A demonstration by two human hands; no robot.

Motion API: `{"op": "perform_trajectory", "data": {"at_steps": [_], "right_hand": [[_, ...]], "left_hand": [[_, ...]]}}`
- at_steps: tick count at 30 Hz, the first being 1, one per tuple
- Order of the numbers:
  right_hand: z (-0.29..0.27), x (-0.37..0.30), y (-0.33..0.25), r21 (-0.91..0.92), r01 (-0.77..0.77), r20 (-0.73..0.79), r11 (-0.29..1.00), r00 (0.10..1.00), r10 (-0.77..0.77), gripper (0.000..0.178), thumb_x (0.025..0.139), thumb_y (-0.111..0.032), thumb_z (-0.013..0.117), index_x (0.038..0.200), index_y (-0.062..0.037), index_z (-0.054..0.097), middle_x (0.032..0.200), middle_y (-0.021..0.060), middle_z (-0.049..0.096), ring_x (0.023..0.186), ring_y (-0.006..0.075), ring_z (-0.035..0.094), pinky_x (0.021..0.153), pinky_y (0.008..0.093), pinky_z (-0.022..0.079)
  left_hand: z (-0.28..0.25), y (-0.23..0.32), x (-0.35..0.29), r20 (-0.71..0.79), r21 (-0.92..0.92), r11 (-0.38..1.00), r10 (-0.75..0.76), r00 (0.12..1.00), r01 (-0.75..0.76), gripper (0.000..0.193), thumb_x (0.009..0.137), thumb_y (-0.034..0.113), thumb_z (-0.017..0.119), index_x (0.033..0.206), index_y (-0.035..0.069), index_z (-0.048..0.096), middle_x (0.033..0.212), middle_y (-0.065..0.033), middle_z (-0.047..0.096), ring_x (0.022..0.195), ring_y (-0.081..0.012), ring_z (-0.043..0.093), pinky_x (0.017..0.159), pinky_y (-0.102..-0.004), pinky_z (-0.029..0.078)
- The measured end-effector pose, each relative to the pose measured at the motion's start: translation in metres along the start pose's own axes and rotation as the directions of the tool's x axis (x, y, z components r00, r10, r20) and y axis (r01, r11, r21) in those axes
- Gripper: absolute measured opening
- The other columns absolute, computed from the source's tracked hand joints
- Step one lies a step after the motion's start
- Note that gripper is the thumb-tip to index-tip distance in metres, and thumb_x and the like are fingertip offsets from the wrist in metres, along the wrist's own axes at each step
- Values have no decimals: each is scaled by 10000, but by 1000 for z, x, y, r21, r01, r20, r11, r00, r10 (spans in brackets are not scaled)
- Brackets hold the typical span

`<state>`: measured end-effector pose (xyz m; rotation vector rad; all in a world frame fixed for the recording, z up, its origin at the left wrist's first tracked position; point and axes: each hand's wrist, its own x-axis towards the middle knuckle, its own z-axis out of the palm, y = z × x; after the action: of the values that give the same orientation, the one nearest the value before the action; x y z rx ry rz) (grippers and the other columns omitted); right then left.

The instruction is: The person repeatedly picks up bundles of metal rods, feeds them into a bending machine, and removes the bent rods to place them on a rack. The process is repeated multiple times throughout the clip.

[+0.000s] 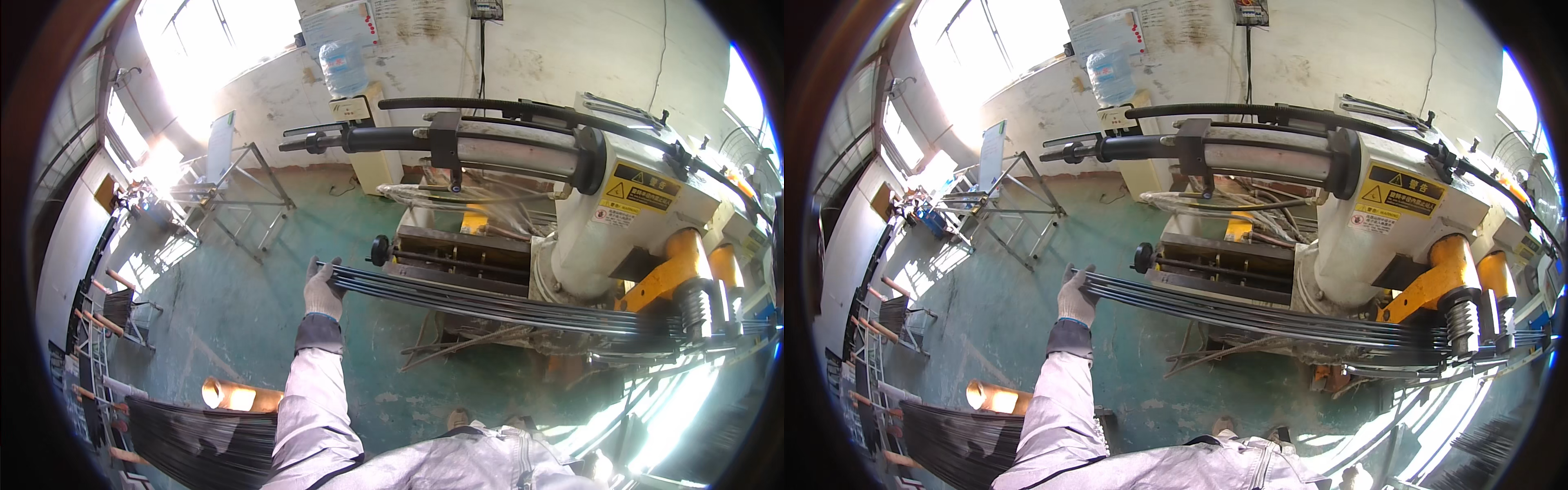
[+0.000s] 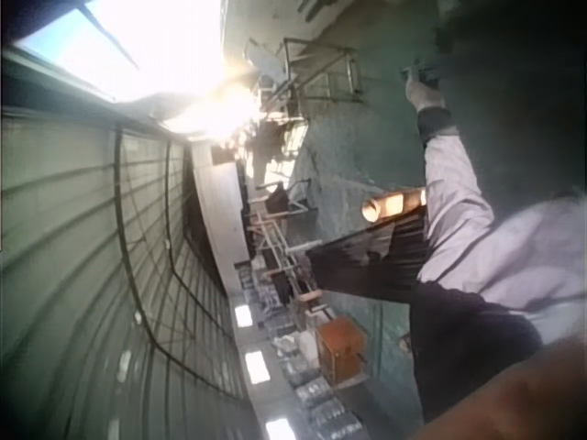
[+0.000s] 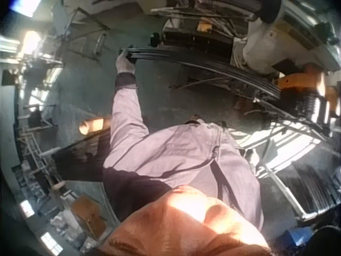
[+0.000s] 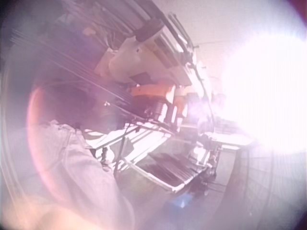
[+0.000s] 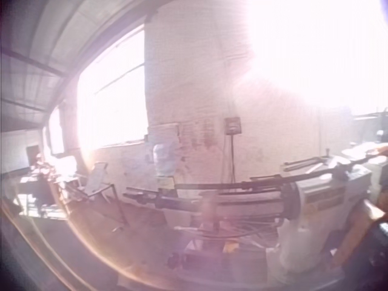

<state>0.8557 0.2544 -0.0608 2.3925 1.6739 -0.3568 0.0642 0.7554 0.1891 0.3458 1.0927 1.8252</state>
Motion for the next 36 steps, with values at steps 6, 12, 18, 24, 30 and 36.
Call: {"op": "perform_trajectory", "data": {"at_steps": [6, 12, 18, 24, 30, 36], "right_hand": [[1, 4, -2, 318, -194, 68, 928, 981, 182, 329, 1048, -488, 711, 1074, -169, 788, 867, 83, 778, 739, 291, 736, 686, 465, 589], [-32, 9, -34, 740, -395, 244, 545, 912, 330, 349, 1058, -408, 699, 946, -87, 778, 765, 78, 731, 604, 245, 674, 590, 412, 541], [-53, 22, -46, 731, -321, 146, 602, 935, 322, 382, 1045, -399, 719, 890, -58, 794, 745, 35, 737, 628, 162, 683, 563, 350, 512], [-67, 72, -62, 845, -403, 323, 352, 908, 266, 345, 1022, -352, 733, 1019, -22, 832, 899, 72, 821, 751, 175, 746, 660, 317, 559], [-65, 119, -40, 810, -580, 542, 88, 798, 263, 430, 1020, -377, 786, 1207, 10, 804, 1096, 111, 848, 946, 216, 804, 798, 373, 597], [-34, 184, 50, 662, -685, 595, 304, 727, 342, 463, 992, -445, 720, 957, -7, 866, 871, 102, 840, 801, 225, 781, 789, 366, 597]], "left_hand": [[-10, 4, -15, 127, 12, 996, -87, 988, 86, 486, 1165, 172, 551, 1648, 162, 491, 1441, -211, 701, 1226, -384, 724, 1028, -621, 619], [-27, 13, -14, 219, -18, 982, -180, 959, 189, 451, 1161, 267, 600, 1606, 210, 563, 1456, -170, 704, 1299, -399, 702, 1097, -661, 580], [-43, 19, -8, 351, 189, 947, -314, 882, 261, 513, 1131, 510, 631, 1615, 344, 606, 1472, -62, 717, 1338, -347, 686, 1113, -626, 542], [-52, 14, 6, 356, 153, 985, -135, 925, 85, 612, 1168, 529, 553, 1634, 131, 555, 1453, -146, 703, 1319, -377, 681, 1113, -591, 568], [-57, -34, -22, 52, -109, 986, -124, 991, 130, 691, 1181, 561, 498, 1582, 3, 572, 1604, -193, 633, 1464, -348, 615, 1252, -483, 485], [-18, -204, -144, -328, -234, 933, -341, 881, 274, 694, 1153, 561, 533, 1561, 1, 557, 1594, -197, 632, 1479, -385, 593, 1268, -547, 463]]}}
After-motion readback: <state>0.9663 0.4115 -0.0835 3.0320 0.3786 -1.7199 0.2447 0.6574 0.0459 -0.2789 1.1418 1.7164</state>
